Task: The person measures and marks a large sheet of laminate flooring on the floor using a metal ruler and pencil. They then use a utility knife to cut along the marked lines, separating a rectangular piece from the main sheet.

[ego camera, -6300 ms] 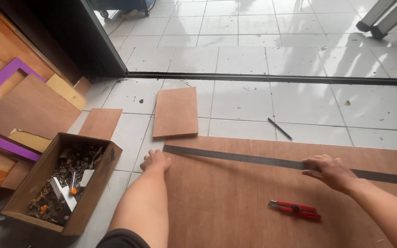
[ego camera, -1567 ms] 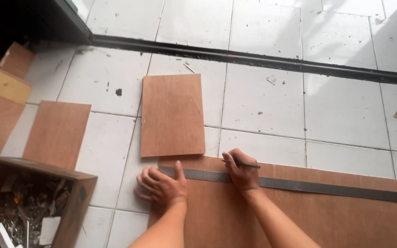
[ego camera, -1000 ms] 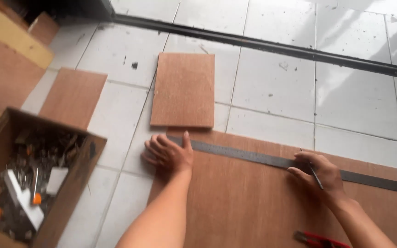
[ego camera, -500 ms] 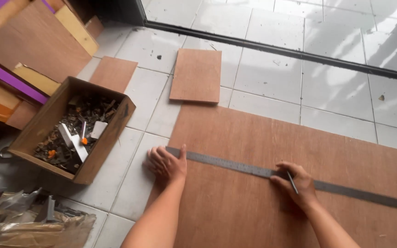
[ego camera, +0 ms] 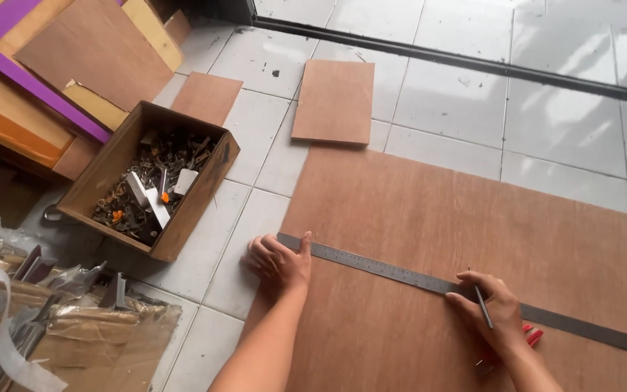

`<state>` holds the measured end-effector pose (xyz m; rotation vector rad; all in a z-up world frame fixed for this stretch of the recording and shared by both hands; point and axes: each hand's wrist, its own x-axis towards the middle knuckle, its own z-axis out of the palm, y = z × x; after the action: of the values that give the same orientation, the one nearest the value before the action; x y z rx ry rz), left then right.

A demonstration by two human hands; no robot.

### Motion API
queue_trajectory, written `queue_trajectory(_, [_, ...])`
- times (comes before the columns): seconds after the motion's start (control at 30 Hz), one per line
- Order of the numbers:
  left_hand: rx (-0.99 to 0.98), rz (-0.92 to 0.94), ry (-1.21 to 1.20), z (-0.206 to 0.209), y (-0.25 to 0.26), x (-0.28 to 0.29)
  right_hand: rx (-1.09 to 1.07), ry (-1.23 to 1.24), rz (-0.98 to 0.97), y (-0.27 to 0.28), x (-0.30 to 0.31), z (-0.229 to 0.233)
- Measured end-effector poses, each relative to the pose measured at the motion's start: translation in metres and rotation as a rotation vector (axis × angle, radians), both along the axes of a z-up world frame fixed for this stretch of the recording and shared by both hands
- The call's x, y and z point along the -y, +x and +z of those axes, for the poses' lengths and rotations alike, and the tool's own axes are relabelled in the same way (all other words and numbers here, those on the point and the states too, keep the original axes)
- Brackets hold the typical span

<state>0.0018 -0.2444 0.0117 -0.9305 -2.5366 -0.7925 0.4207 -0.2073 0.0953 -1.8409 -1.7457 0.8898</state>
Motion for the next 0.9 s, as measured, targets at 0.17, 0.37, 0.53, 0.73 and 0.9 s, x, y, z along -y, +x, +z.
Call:
queue_trajectory(0.17, [-0.016,-0.005,0.002,0.001,0.0,0.001,0.002,-0.001,0.009,0.001,-0.004,-0.005])
queue_trajectory(0.37, [0.022,-0.011,-0.032,0.002,0.002,0.005,0.009,0.071,0.075,0.005,0.003,-0.013])
queue_trajectory(0.53, [0.048,-0.013,-0.038,0.005,0.002,0.003,0.052,0.093,0.109,-0.002,-0.002,-0.015])
queue_trajectory(0.73, [0.095,0.006,-0.117,0.013,0.003,0.003,-0.354,0.152,-0.11,-0.095,-0.01,0.009])
queue_trajectory(0.9, [0.115,-0.006,-0.141,0.018,0.004,0.004,-0.409,0.16,0.013,-0.179,-0.036,0.0])
